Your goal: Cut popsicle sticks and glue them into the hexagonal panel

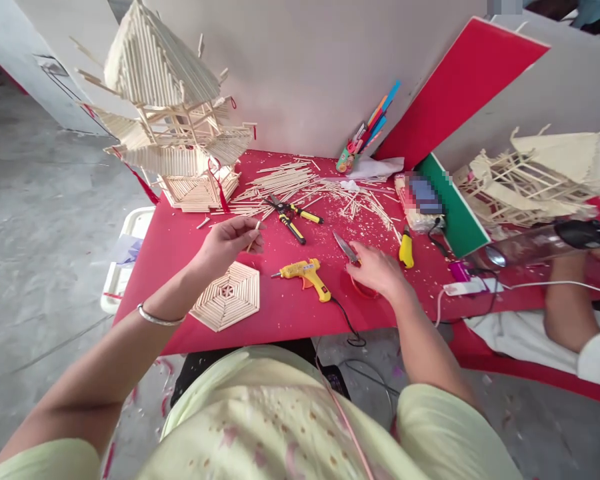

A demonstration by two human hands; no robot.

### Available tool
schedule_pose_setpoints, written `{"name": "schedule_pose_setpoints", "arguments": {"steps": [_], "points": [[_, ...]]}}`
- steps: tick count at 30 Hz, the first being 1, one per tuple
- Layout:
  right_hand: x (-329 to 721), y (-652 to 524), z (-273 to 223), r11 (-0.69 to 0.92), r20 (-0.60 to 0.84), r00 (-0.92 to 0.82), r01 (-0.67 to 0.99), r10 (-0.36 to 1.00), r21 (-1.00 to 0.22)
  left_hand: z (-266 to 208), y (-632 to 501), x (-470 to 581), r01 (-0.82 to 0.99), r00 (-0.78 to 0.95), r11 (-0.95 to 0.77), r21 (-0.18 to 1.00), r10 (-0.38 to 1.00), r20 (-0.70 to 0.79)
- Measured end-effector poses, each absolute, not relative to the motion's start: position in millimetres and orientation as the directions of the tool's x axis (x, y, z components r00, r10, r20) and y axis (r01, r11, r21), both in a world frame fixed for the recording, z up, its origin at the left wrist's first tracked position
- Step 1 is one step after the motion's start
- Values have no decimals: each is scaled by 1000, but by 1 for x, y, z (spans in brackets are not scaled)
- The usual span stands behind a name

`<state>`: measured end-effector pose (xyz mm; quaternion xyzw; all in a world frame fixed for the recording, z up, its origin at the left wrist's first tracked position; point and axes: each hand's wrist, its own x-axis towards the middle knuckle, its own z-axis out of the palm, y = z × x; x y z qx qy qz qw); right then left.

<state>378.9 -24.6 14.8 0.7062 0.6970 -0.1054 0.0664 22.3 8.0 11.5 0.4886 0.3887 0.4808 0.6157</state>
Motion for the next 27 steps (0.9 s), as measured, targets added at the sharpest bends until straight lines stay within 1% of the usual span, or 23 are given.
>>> {"name": "schedule_pose_setpoints", "arguments": {"steps": [2, 4, 6, 10, 12, 14, 15, 16, 17, 19, 20, 21, 22, 24, 27], "points": [[390, -50, 7, -53, -231, 53, 999, 971, 6, 13, 5, 34, -203, 265, 72, 977, 964, -16], [392, -63, -2, -73, -166, 73, 997, 983, 3, 16, 2, 47, -201, 274, 59, 978, 962, -2], [393, -66, -8, -106, -148, 103, 994, 984, -7, 18, -3, 54, -204, 266, 30, 978, 964, 26], [405, -59, -13, -123, -242, 134, 991, 961, 60, 23, -10, 48, -237, 205, -15, 971, 977, 65], [415, -55, -15, -123, -259, 135, 990, 956, 62, 25, -13, 40, -255, 171, -13, 967, 984, 58], [422, -52, -17, -156, -253, 152, 988, 955, 2, 27, -16, 32, -260, 155, -5, 966, 987, 47], [422, -52, -17, -175, -236, 155, 983, 959, -64, 28, -18, 30, -259, 152, -6, 966, 987, 46], [421, -53, -16, -179, -204, 145, 971, 968, -157, 29, -19, 28, -256, 154, -9, 967, 987, 50], [416, -54, -12, -156, -153, 118, 951, 981, -268, 30, -20, 27, -253, 155, -15, 967, 986, 56], [397, -59, -1, -13, 6, 18, 880, 1000, -475, 30, -22, 25, -251, 160, -32, 967, 984, 74], [384, -62, 7, 97, 101, -50, 837, 994, -538, 30, -23, 25, -255, 163, -41, 966, 983, 85], [368, -63, 15, 201, 177, -120, 798, 977, -569, 30, -23, 25, -262, 165, -52, 964, 982, 97], [351, -63, 25, 290, 222, -194, 761, 956, -581, 30, -23, 25, -271, 166, -62, 961, 980, 110], [318, -60, 41, 442, 304, -323, 710, 896, -548, 31, -24, 24, -282, 161, -86, 956, 978, 136], [277, -48, 55, 582, 334, -477, 697, 813, -419, 33, -25, 16, -264, 150, -136, 955, 972, 180]]}}
